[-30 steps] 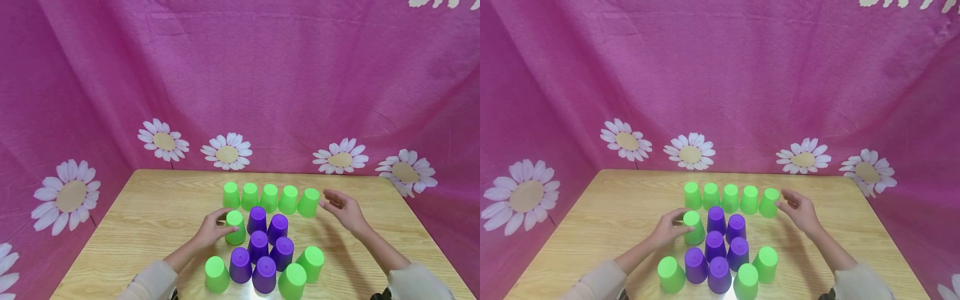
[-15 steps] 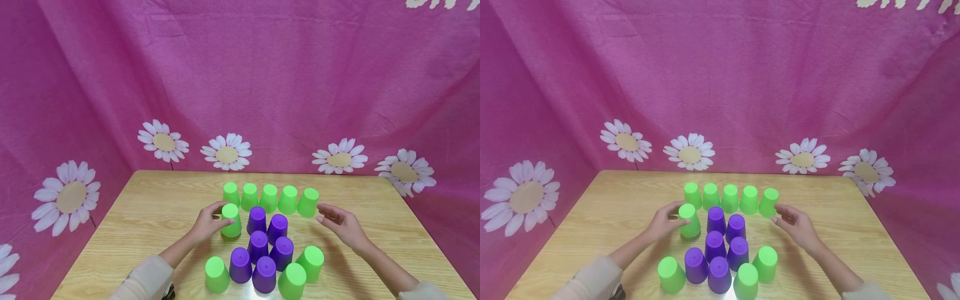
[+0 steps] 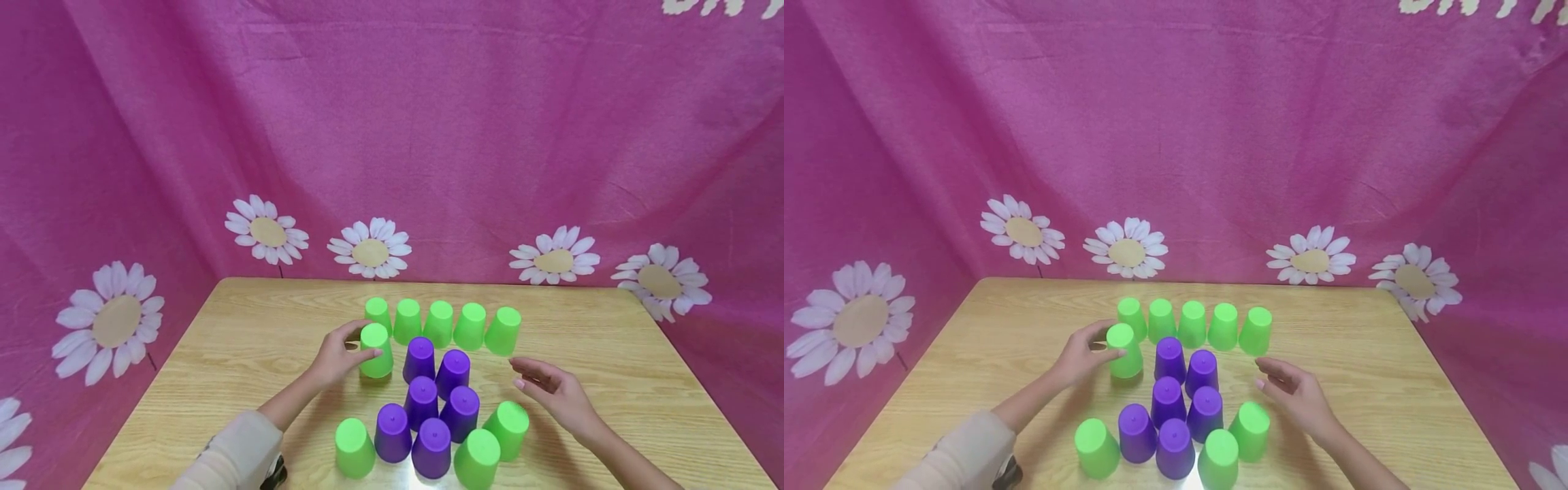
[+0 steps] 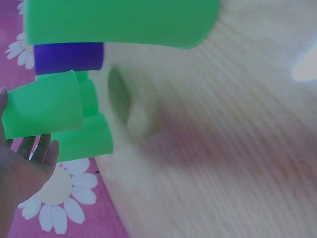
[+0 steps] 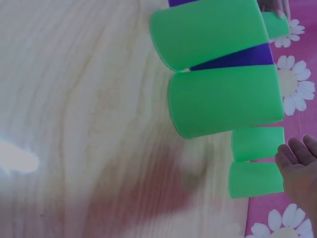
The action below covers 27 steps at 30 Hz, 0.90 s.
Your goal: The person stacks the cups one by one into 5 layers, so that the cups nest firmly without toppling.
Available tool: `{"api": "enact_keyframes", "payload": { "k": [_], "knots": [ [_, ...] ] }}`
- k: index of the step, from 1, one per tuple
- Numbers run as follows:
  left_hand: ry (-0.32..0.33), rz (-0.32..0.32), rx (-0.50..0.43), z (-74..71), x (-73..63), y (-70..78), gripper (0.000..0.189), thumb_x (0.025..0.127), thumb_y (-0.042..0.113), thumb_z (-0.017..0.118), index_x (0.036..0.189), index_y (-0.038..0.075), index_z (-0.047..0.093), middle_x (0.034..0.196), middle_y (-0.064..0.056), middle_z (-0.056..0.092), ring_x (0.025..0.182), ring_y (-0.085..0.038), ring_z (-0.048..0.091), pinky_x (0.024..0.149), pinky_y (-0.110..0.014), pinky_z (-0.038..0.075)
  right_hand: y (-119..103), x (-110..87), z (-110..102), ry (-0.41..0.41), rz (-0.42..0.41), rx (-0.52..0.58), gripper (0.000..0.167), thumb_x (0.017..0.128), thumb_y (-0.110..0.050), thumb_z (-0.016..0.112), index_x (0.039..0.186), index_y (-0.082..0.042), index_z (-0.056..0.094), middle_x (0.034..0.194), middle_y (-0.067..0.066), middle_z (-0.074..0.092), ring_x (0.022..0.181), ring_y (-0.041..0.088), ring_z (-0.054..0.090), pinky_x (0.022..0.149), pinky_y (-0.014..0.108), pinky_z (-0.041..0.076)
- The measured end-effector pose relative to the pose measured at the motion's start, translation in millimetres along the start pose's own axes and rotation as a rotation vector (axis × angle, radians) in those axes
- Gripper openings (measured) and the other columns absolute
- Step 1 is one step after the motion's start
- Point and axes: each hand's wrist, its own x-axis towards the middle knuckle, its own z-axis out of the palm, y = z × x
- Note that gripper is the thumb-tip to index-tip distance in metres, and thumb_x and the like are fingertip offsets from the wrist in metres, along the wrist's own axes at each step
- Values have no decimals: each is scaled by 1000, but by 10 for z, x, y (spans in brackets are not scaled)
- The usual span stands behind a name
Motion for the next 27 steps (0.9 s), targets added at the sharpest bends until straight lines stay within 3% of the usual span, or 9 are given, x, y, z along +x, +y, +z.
{"api": "enact_keyframes", "payload": {
  "k": [7, 14, 27],
  "knots": [
    [41, -22, -15, -48, 104, 84, 46, 77, 11, 74, 120, 6, 59, 108, -14, 67, 102, -27, 61, 86, -39, 52, 45, -112, 58, -39, -77, 0, 34, 88, -1, 58, 118, 14, 53, 107, -28, 59, 98, -10, 56, 80, 10, 49],
    [53, 6, -17, -44, 199, 157, 46, 76, 8, 74, 119, 3, 59, 108, -16, 66, 97, -30, 63, 83, -37, 54, 97, -226, 123, -39, -203, -71, 35, 84, 3, 61, 117, 12, 55, 115, -21, 58, 105, -11, 53, 87, 6, 44],
    [147, -6, 30, 17, 379, 326, 47, 76, 13, 75, 120, 3, 58, 106, -17, 67, 100, -31, 63, 81, -41, 53, 177, -393, 140, -56, -167, -85, 42, 81, 0, 66, 120, 11, 53, 119, -20, 57, 109, -13, 50, 89, 4, 40]
  ]
}}
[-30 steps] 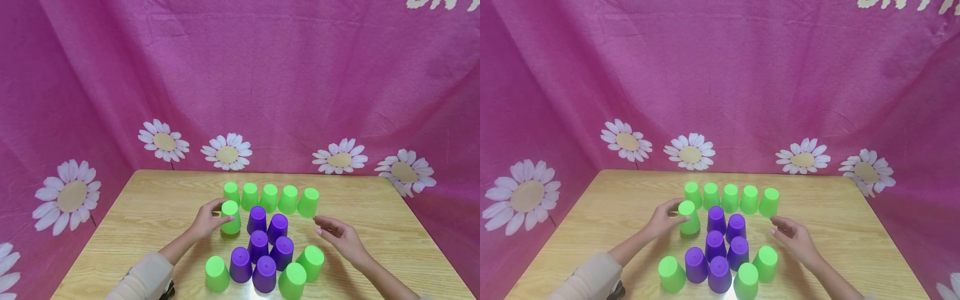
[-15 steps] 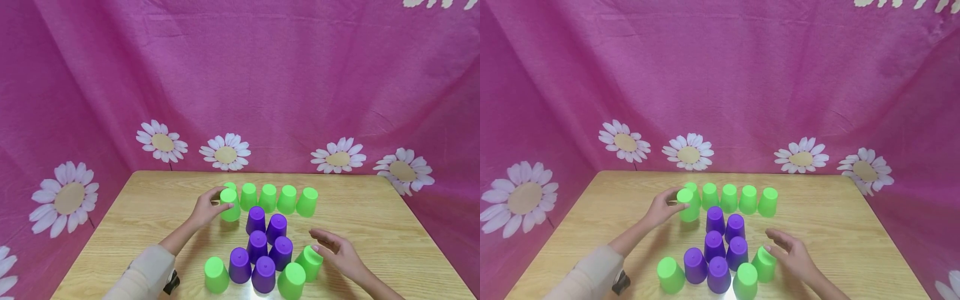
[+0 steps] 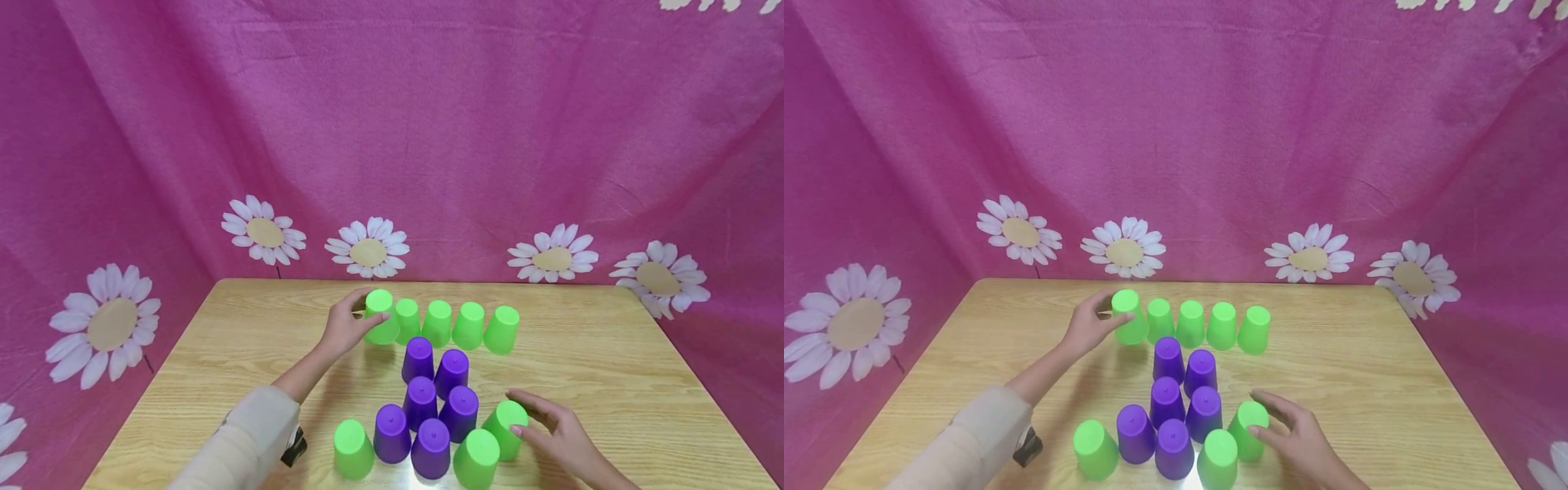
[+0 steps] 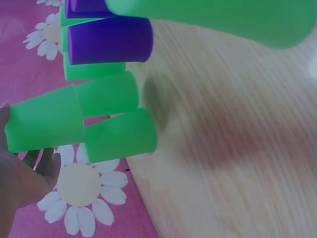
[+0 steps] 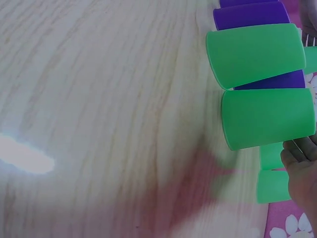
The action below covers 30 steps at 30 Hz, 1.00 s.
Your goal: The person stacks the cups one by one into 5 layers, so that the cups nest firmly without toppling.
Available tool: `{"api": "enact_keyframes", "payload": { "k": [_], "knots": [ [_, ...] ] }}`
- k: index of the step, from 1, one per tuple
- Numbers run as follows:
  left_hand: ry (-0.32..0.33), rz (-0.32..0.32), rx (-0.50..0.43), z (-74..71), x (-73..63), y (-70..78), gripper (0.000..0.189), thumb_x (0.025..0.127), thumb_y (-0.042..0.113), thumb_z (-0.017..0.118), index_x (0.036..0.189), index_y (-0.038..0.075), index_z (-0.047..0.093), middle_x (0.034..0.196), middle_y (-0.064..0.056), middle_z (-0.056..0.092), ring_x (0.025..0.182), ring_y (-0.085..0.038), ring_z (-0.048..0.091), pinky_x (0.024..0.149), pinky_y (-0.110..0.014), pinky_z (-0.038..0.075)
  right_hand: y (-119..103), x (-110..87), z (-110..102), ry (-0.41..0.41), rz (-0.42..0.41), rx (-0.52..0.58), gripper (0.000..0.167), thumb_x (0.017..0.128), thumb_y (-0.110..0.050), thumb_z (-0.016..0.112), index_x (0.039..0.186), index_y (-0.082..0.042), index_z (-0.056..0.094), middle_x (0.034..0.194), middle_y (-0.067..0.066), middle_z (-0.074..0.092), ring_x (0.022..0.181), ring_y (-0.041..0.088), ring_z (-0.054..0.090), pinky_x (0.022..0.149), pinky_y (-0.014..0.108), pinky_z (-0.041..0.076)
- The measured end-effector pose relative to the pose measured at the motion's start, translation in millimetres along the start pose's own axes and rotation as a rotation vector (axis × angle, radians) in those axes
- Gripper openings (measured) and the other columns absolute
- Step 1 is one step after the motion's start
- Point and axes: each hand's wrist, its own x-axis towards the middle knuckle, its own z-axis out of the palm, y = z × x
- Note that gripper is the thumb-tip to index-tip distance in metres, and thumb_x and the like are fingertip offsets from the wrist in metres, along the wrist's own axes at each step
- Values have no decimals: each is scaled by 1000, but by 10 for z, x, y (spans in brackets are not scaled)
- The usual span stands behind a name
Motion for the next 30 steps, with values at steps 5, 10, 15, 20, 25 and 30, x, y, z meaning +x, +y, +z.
{"api": "enact_keyframes", "payload": {
  "k": [5, 10, 15, 20, 25, 30],
  "knots": [
    [25, -8, -4, 17, 73, 69, 47, 76, 14, 75, 119, 5, 59, 106, -18, 67, 99, -31, 63, 82, -45, 52, 29, -61, 25, -3, 66, 32, 51, 76, -2, 72, 121, 12, 52, 116, -22, 58, 106, -14, 50, 87, 4, 41],
    [41, 13, -10, 49, 116, 106, 48, 75, 11, 76, 119, 3, 59, 105, -20, 67, 98, -33, 63, 83, -45, 53, 69, -90, 48, -15, 103, 52, 54, 74, -2, 73, 121, 14, 51, 111, -26, 57, 103, -13, 51, 86, 5, 42],
    [50, 35, -11, 98, 164, 120, 49, 75, 10, 76, 119, 0, 58, 106, -19, 66, 98, -32, 63, 86, -41, 53, 105, -99, 70, -15, 98, 58, 54, 74, -1, 73, 120, 15, 50, 111, -28, 56, 103, -13, 52, 87, 5, 41],
    [70, 55, -18, 142, 204, 136, 48, 75, 10, 75, 119, -2, 58, 107, -21, 66, 99, -33, 63, 86, -42, 53, 140, -115, 100, -5, 98, 52, 53, 73, 1, 73, 119, 15, 51, 112, -29, 55, 103, -13, 51, 86, 6, 43],
    [86, 67, -20, 172, 246, 121, 48, 75, 10, 75, 118, -1, 58, 106, -21, 66, 97, -33, 64, 86, -43, 53, 170, -114, 113, 2, 99, 45, 53, 73, 1, 74, 119, 15, 52, 111, -30, 55, 102, -13, 52, 84, 7, 45],
    [106, 59, -19, 181, 299, 101, 49, 76, 10, 75, 120, 0, 58, 108, -21, 66, 98, -34, 63, 86, -44, 52, 164, -106, 111, -5, 141, 44, 52, 74, -1, 73, 119, 14, 52, 110, -30, 56, 101, -13, 52, 84, 8, 45]
  ]
}}
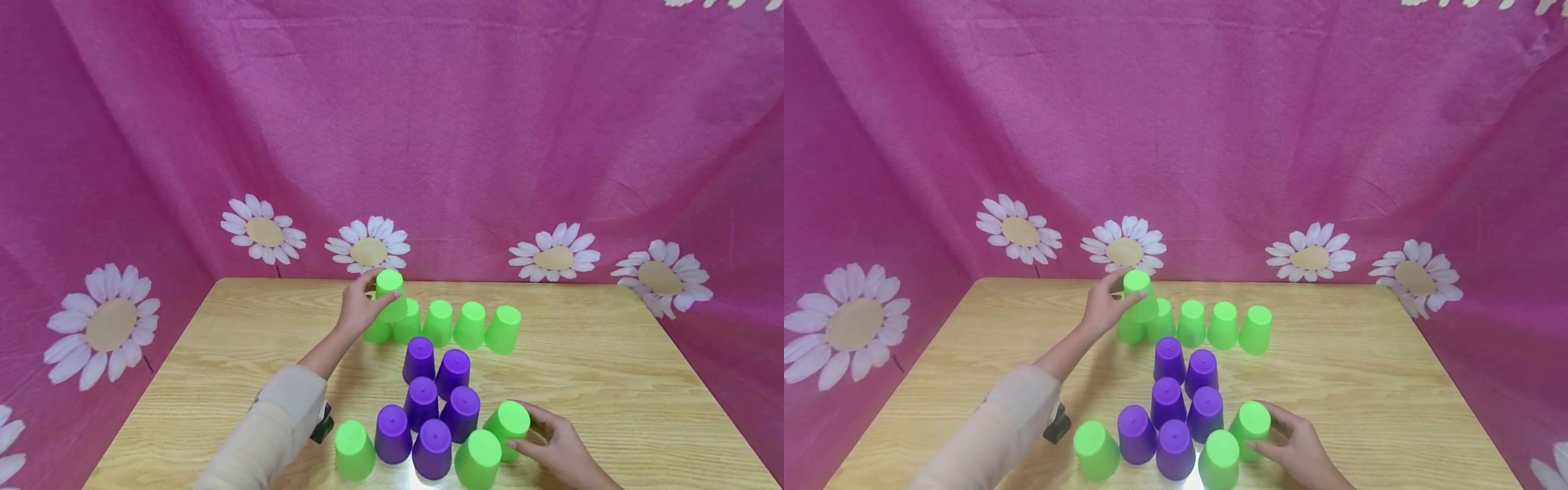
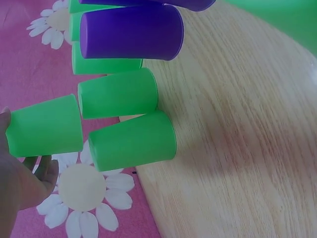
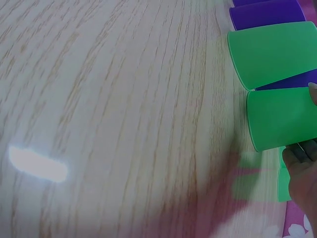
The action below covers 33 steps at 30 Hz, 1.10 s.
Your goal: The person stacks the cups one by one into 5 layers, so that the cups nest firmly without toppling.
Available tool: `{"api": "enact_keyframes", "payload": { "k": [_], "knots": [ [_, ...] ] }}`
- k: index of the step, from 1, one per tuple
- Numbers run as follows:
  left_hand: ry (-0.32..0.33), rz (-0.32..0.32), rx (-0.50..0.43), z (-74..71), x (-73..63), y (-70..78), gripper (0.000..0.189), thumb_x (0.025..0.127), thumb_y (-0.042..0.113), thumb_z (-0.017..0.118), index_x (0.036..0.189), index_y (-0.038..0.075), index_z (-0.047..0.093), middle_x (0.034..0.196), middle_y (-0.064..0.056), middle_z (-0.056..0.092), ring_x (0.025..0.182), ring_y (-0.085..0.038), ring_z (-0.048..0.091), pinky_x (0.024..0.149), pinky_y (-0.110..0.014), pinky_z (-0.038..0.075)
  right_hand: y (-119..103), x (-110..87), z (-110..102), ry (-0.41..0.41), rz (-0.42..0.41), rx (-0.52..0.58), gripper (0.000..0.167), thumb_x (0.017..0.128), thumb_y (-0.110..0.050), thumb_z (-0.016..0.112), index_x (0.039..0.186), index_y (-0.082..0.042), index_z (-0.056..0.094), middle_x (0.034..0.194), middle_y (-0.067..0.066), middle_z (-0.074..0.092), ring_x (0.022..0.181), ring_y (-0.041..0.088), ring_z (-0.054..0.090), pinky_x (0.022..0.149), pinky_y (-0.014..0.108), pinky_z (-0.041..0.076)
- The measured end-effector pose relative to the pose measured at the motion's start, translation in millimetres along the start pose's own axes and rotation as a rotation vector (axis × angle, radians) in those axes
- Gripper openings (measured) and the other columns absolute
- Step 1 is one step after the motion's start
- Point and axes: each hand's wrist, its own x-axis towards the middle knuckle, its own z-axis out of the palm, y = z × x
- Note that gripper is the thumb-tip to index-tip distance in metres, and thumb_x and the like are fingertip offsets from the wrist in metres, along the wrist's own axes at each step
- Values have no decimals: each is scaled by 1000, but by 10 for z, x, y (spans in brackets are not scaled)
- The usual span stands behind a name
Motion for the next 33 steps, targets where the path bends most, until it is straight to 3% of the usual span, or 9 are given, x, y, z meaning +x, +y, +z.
{"api": "enact_keyframes", "payload": {
  "k": [6, 15, 22, 28, 33],
  "knots": [
    [-11, -6, -7, 33, 60, -17, 51, 77, 12, 74, 123, 1, 56, 112, -20, 64, 98, -34, 63, 86, -43, 52, -34, 12, -52, 22, 51, -4, 51, 74, -2, 74, 119, 11, 54, 105, -26, 60, 98, -12, 54, 83, 10, 47],
    [-31, -29, 26, 71, 90, -25, 50, 77, 13, 74, 123, 1, 56, 115, -20, 63, 100, -35, 62, 87, -44, 52, -93, 148, -181, 129, -106, -92, 46, 71, 5, 73, 112, 15, 55, 105, -32, 55, 96, -16, 53, 81, 2, 44],
    [-11, -64, 31, 80, 106, -37, 51, 76, 13, 75, 123, 2, 57, 117, -19, 62, 101, -35, 62, 87, -44, 52, -257, 395, -337, 191, -146, -148, 45, 72, 4, 74, 112, 13, 57, 103, -35, 52, 95, -18, 51, 80, 1, 43],
    [8, -49, 21, 94, 110, -55, 51, 77, 11, 74, 123, -1, 56, 116, -22, 63, 100, -37, 62, 88, -46, 51, -374, 579, -412, 206, -210, -135, 44, 71, 8, 72, 111, 15, 57, 102, -33, 54, 95, -17, 53, 82, 2, 44],
    [11, -47, 27, 99, 120, -53, 52, 77, 12, 74, 123, -2, 56, 114, -22, 63, 100, -37, 62, 89, -45, 50, -464, 707, -431, 212, -215, -140, 43, 72, 7, 72, 112, 13, 57, 101, -33, 55, 94, -16, 53, 82, 2, 44]
  ]
}}
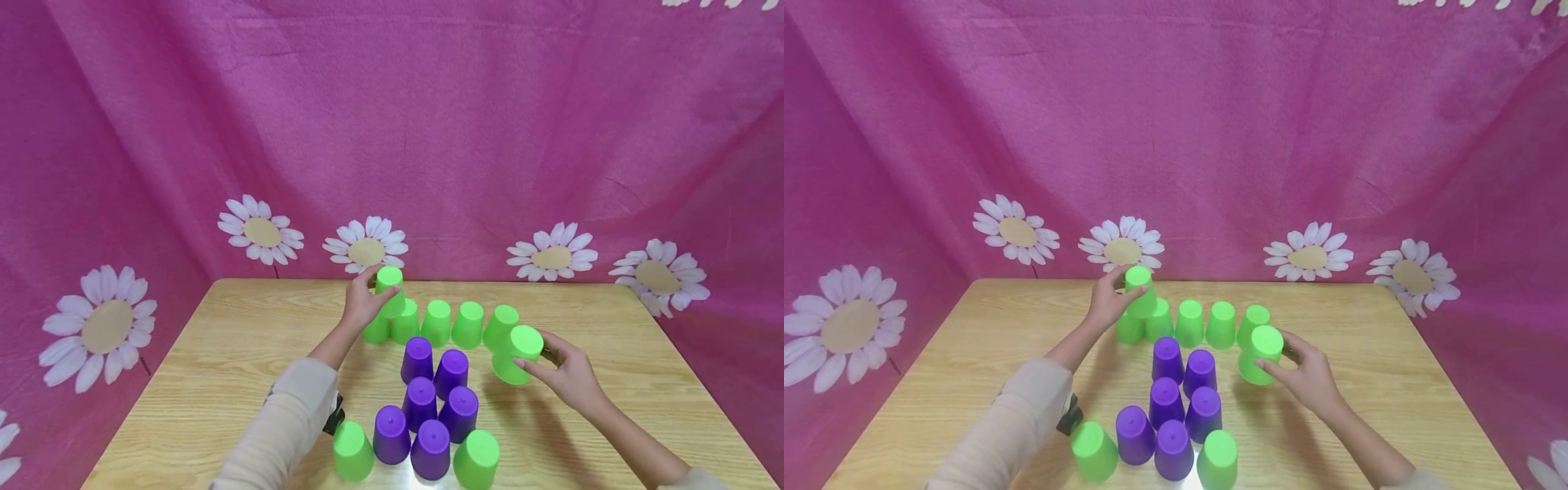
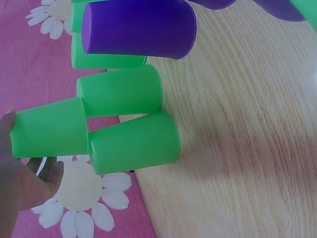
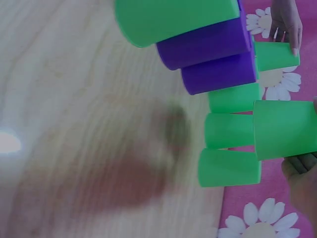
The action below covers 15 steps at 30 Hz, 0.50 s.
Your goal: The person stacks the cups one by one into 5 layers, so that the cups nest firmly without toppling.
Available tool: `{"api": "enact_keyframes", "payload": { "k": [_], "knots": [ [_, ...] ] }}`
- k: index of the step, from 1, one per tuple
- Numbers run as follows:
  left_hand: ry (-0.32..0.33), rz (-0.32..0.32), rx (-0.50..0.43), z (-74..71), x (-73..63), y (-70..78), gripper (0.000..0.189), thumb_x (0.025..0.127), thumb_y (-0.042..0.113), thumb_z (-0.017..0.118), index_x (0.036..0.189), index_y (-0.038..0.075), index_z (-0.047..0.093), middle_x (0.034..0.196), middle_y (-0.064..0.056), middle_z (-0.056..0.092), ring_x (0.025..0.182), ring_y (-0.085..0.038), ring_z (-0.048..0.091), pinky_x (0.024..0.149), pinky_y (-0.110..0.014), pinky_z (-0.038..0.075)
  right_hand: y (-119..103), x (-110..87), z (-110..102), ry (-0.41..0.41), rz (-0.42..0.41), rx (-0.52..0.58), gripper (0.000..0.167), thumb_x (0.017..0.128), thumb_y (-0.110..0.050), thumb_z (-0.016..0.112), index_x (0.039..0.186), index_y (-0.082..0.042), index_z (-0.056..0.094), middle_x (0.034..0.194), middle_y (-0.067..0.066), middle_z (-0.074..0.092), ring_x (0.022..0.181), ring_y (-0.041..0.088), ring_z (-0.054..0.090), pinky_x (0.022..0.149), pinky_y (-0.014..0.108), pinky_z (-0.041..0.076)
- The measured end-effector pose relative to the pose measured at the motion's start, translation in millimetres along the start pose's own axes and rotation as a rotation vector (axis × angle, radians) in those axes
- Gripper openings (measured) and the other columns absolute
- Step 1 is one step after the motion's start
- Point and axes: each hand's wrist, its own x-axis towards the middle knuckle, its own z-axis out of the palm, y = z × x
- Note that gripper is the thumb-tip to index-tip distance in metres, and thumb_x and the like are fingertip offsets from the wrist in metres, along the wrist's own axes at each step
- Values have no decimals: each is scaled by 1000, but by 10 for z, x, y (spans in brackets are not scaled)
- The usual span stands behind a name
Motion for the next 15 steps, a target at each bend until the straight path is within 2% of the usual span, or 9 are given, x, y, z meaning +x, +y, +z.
{"api": "enact_keyframes", "payload": {
  "k": [8, 15],
  "knots": [
    [4, -24, 7, 9, 4, 0, 50, 78, 12, 73, 122, -3, 55, 109, -24, 64, 100, -38, 60, 89, -46, 49, -97, 230, 2, 22, 25, 2, 43, 73, 5, 72, 113, 13, 58, 96, -33, 55, 92, -17, 53, 81, 2, 44],
    [-12, -53, 20, 16, 14, 10, 53, 79, 12, 72, 124, -5, 52, 110, -23, 63, 102, -36, 59, 91, -44, 48, -159, 442, -3, 33, 43, -6, 43, 76, 2, 71, 115, 11, 57, 94, -34, 54, 91, -17, 53, 83, 1, 43]
  ]
}}
